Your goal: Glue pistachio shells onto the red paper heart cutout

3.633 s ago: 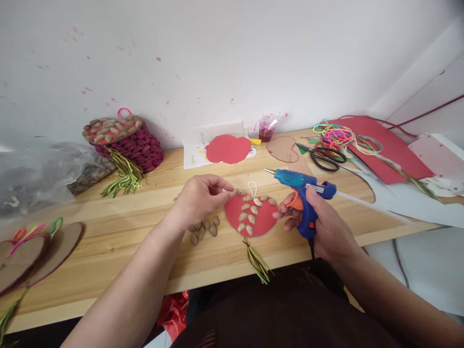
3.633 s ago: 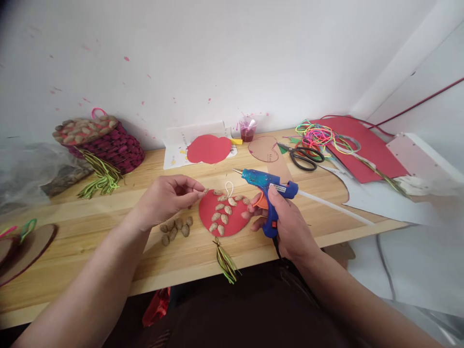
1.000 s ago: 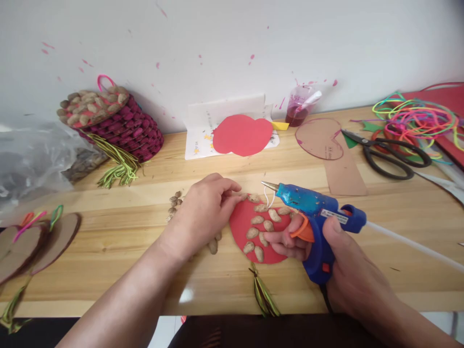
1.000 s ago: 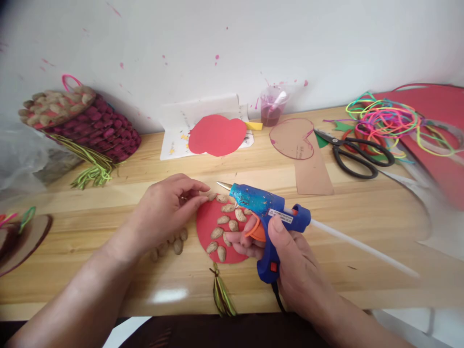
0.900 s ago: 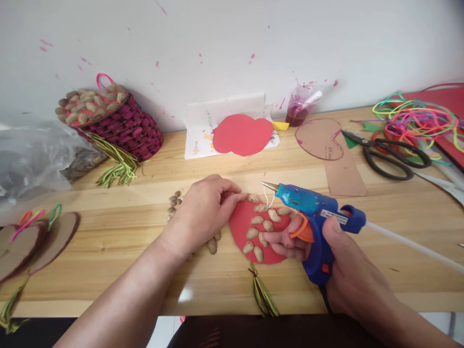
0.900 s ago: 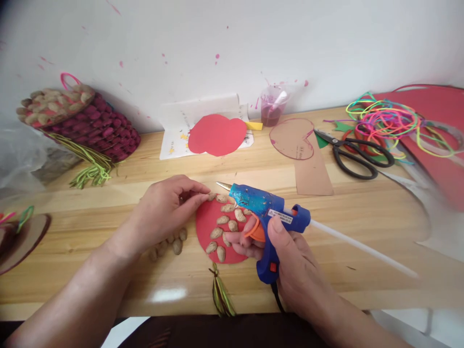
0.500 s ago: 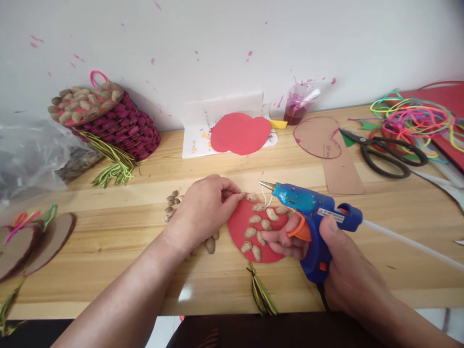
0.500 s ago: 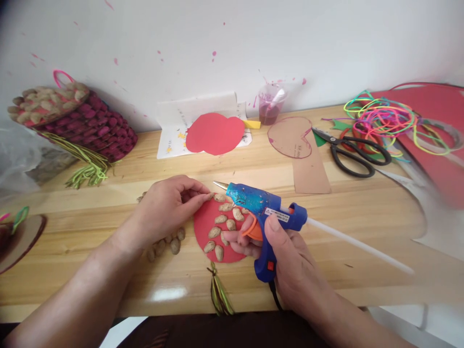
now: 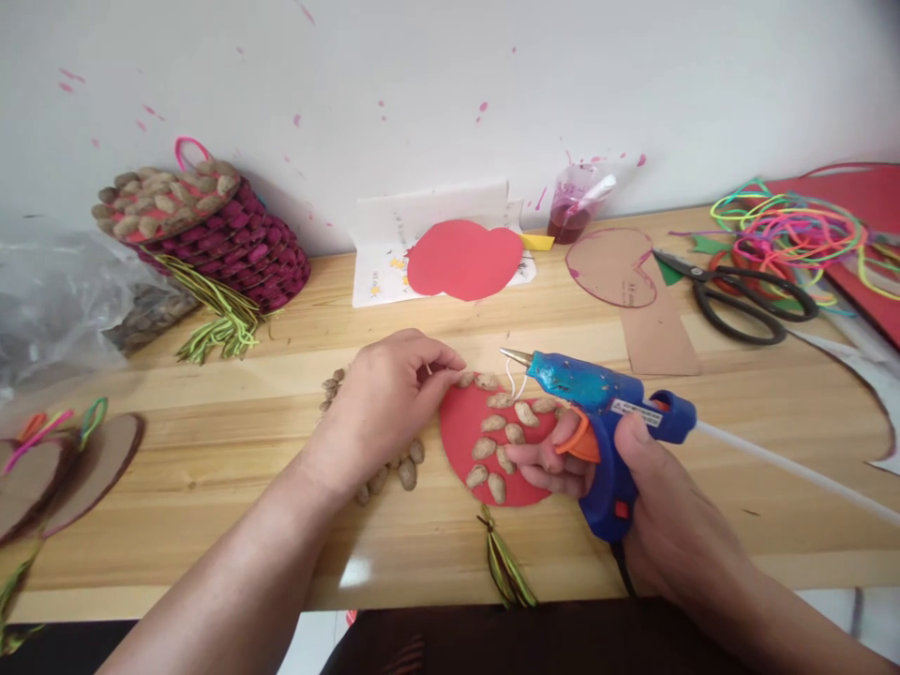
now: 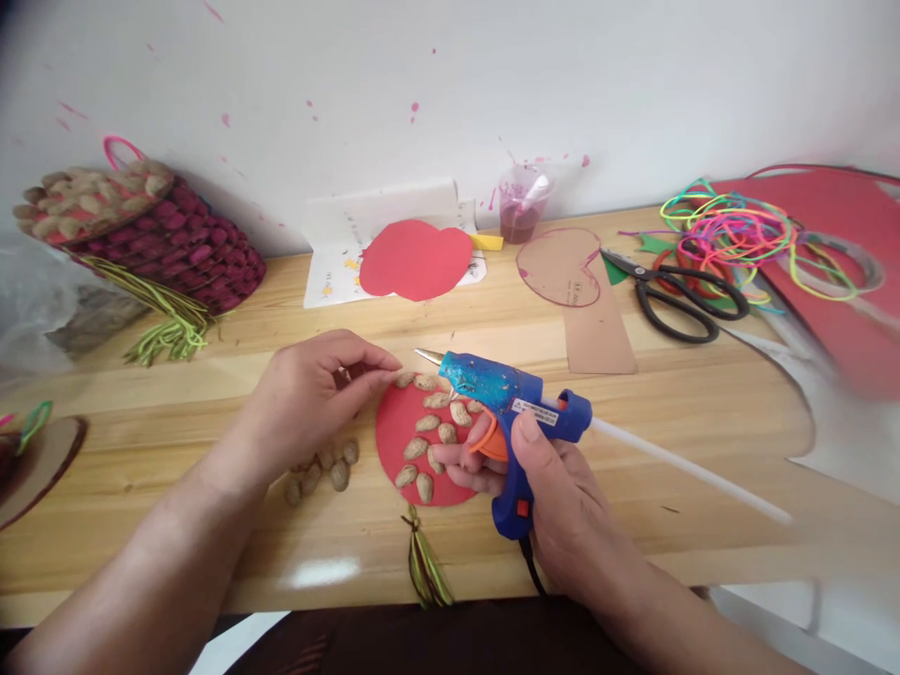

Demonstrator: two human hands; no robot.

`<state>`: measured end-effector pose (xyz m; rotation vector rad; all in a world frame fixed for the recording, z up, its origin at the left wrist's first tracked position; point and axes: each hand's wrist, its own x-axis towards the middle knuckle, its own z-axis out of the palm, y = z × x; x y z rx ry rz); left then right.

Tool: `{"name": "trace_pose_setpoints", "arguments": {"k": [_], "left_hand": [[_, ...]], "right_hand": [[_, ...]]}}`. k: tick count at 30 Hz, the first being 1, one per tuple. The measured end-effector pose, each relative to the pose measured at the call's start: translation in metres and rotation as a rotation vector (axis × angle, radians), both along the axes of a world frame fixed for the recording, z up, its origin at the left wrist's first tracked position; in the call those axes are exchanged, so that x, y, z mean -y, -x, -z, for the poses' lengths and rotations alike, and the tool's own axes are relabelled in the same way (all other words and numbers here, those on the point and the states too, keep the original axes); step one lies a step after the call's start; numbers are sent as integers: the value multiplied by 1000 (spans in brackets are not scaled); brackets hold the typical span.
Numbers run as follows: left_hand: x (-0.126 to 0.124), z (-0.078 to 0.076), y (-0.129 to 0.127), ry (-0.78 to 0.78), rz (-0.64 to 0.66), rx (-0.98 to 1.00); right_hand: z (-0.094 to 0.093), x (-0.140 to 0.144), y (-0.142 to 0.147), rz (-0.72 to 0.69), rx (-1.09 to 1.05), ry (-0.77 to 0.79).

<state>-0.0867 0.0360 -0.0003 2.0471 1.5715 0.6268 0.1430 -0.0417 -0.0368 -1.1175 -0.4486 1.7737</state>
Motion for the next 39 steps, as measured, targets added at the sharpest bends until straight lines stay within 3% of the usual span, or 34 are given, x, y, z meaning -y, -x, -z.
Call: {"name": "trace_pose_setpoints", "arguments": {"k": [18,30,39], "left_hand": [[2,13,2,-248,179,-119],[-2,22,1,-277,213,-104],[-3,19,1,-235,215,-213]], "right_hand": [[-5,-1,0,-50,20,-46],[-11,-5,3,-38,46,-43],[-12,-3,4,-22,36,-74]]}}
